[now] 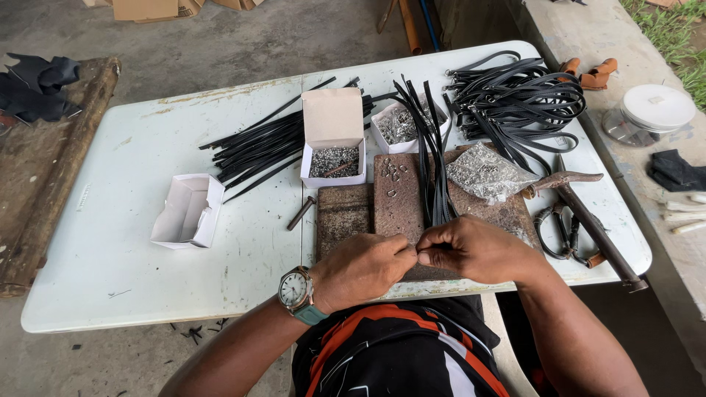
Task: The person assembles cable assemblies by inserting metal eyelets into the ends of black straps and securing them with a hammer and punch. The person repeatedly picks up straps, aligns them with eyelets, and hammers them into place on a wooden block.
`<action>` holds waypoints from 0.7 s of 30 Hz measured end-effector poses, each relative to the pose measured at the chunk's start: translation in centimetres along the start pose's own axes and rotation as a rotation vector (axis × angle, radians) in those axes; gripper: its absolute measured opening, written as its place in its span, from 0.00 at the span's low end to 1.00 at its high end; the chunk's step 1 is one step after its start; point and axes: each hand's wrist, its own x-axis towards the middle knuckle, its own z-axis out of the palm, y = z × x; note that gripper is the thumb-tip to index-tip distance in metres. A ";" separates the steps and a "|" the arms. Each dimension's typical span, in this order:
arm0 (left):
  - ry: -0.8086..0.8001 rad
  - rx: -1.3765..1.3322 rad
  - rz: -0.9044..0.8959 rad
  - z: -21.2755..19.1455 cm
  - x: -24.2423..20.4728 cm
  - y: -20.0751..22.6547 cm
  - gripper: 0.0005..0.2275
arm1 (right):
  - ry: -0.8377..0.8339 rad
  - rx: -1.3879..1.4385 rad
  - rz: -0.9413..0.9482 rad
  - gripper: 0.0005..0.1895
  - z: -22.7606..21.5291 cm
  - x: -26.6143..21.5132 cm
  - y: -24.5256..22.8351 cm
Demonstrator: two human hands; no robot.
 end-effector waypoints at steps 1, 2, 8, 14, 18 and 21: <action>-0.031 0.019 -0.017 0.3 0.2 -0.1 0.09 | 0.032 0.070 0.006 0.10 0.0 -0.1 0.3; -0.061 0.039 -0.033 0.6 0.2 -0.2 0.09 | 0.064 0.140 0.013 0.10 0.2 -0.1 0.6; 0.286 -0.961 -0.438 1.8 -0.3 -0.3 0.08 | 0.214 0.454 -0.032 0.09 2.2 0.1 2.9; 0.315 -0.622 -0.378 1.9 0.1 0.0 0.02 | 0.210 0.225 0.018 0.09 2.7 0.0 1.8; 0.182 -0.485 -0.355 1.7 0.7 -0.2 0.02 | 0.239 -0.102 -0.208 0.08 1.2 -0.2 0.0; 0.119 -0.466 -0.356 2.4 1.2 -0.7 0.02 | 0.306 -0.426 -0.238 0.08 1.0 -0.7 -1.1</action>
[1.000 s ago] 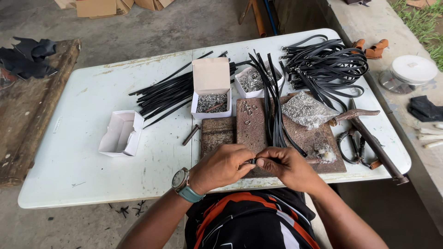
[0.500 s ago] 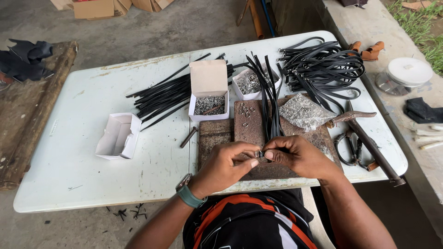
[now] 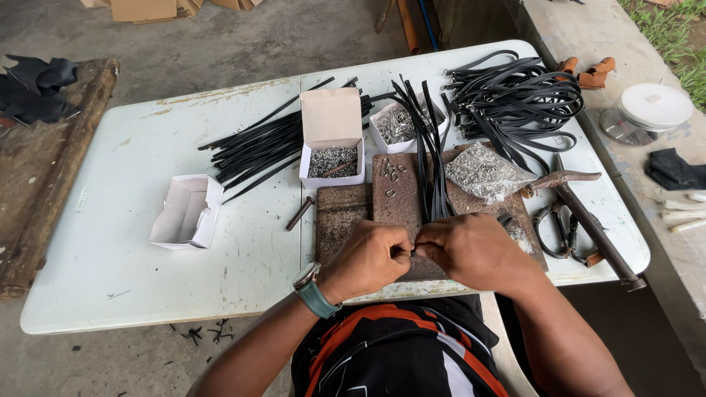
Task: The person assembles cable assemblies by inserting metal eyelets into the ends of black straps and securing them with a hammer and punch. The person repeatedly picks up straps, aligns them with eyelets, and hammers them into place on a wooden block.
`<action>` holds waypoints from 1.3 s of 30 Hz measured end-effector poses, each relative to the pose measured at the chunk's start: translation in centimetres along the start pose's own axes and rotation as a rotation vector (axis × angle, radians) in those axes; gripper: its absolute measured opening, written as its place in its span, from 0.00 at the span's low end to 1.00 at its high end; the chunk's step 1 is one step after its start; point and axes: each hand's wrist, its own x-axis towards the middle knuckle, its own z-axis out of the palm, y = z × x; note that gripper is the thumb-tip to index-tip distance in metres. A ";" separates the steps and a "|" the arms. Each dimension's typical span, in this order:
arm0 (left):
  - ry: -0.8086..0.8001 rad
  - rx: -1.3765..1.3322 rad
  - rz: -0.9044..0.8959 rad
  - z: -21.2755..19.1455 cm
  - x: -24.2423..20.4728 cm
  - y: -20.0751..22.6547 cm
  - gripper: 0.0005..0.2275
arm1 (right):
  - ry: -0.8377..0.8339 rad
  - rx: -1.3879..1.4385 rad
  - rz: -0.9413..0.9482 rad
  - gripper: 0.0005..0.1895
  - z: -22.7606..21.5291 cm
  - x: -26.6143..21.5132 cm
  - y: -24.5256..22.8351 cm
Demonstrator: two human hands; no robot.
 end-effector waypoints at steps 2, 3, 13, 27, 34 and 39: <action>-0.046 -0.004 -0.034 0.3 0.2 -0.6 0.02 | -0.076 -0.177 0.017 0.08 0.7 -0.2 -0.8; -0.070 0.013 -0.036 0.5 0.1 -0.8 0.01 | -0.113 -0.266 0.024 0.08 1.0 -0.2 -0.9; 0.326 -0.059 0.176 0.6 -2.2 0.7 0.14 | 0.043 0.759 0.381 0.09 4.5 -0.5 3.7; 0.213 -0.261 0.085 -0.5 -1.6 0.8 0.08 | 0.127 0.755 0.334 0.08 3.9 -1.4 1.2; 0.218 -0.300 -0.041 -2.5 -1.4 -0.3 0.04 | -0.056 0.449 0.388 0.08 0.6 -3.8 3.3; 0.200 -0.263 -0.113 -1.4 -0.8 -1.9 0.17 | 0.327 0.169 0.292 0.06 -1.7 -3.7 12.6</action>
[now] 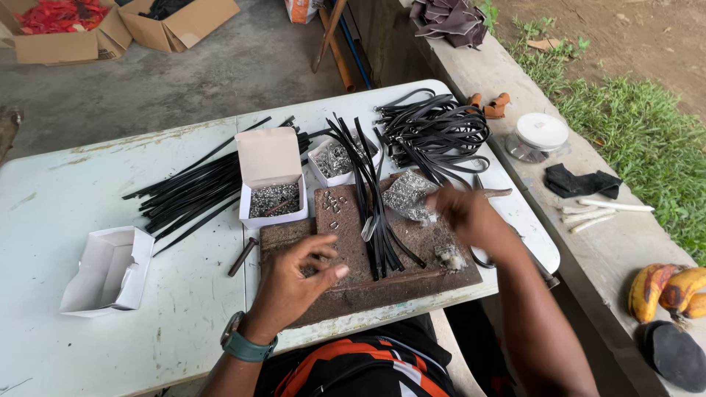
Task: The person assembles cable assemblies by inserting metal eyelets into the ends of black straps and securing them with a hammer and punch. The person repeatedly picks up straps, aligns them with eyelets, and hammers them into place on a wooden block.
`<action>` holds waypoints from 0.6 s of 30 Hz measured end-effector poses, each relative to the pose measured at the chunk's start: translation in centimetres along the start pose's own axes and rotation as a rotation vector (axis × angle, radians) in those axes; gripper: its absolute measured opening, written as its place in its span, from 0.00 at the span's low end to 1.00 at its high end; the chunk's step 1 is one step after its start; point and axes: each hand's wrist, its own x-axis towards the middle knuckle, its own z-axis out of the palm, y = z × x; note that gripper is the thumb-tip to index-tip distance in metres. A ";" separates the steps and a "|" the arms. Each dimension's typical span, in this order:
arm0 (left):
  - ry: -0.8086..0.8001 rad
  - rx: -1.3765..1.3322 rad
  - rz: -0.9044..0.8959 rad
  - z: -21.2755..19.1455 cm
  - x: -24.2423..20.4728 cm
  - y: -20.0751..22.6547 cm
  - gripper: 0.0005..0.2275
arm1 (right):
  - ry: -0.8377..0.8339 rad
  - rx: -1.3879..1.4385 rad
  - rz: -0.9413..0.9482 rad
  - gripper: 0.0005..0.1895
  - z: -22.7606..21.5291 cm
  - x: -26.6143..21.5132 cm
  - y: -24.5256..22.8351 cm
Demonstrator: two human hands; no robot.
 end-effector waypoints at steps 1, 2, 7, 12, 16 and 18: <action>0.029 0.053 -0.009 -0.1 0.0 -0.5 0.17 | 0.062 -0.152 0.267 0.10 -0.7 1.9 2.3; 0.057 0.107 -0.017 -0.2 0.0 -1.0 0.18 | 0.187 -0.181 0.075 0.06 -1.4 4.1 4.7; 0.120 0.261 -0.022 -1.3 -2.2 -2.7 0.14 | 0.293 -0.471 0.084 0.08 -0.9 12.2 13.3; 0.128 0.247 -0.193 -1.7 -3.6 -3.2 0.14 | 0.288 -0.824 0.164 0.12 0.2 12.5 14.1; 0.173 0.224 -0.223 -1.8 -3.9 -3.3 0.14 | 0.134 -0.639 0.322 0.20 1.2 11.4 12.4; 0.182 0.234 -0.206 -1.6 -4.7 -3.4 0.13 | -0.074 -0.453 0.455 0.20 2.2 10.3 12.4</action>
